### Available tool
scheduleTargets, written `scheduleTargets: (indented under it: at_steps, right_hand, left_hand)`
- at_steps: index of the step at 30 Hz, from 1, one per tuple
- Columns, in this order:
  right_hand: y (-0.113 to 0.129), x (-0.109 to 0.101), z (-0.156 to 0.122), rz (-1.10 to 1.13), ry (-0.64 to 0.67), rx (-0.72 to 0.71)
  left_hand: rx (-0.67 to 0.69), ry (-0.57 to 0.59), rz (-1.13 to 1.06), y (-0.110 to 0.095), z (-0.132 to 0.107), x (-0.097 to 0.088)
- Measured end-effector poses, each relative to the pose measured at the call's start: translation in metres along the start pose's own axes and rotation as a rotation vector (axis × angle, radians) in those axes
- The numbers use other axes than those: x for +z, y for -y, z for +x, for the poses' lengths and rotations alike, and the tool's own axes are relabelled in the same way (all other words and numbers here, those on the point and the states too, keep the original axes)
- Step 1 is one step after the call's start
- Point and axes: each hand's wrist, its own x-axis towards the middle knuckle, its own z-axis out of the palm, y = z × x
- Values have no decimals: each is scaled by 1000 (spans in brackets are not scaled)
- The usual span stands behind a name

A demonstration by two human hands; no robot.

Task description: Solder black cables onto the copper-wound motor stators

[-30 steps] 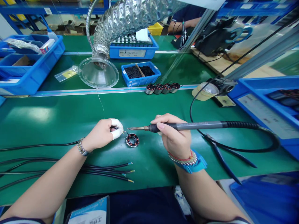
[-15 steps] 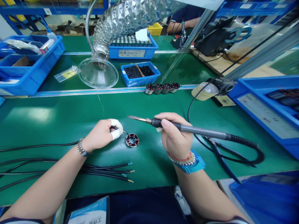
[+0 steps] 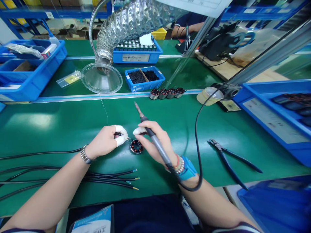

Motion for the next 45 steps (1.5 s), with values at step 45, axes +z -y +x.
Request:
scheduleTargets:
  at_steps: [45]
  right_hand:
    - [-10,17,-11,-165,56,-129]
  left_hand:
    - [-120,1,-181,3,-3,6]
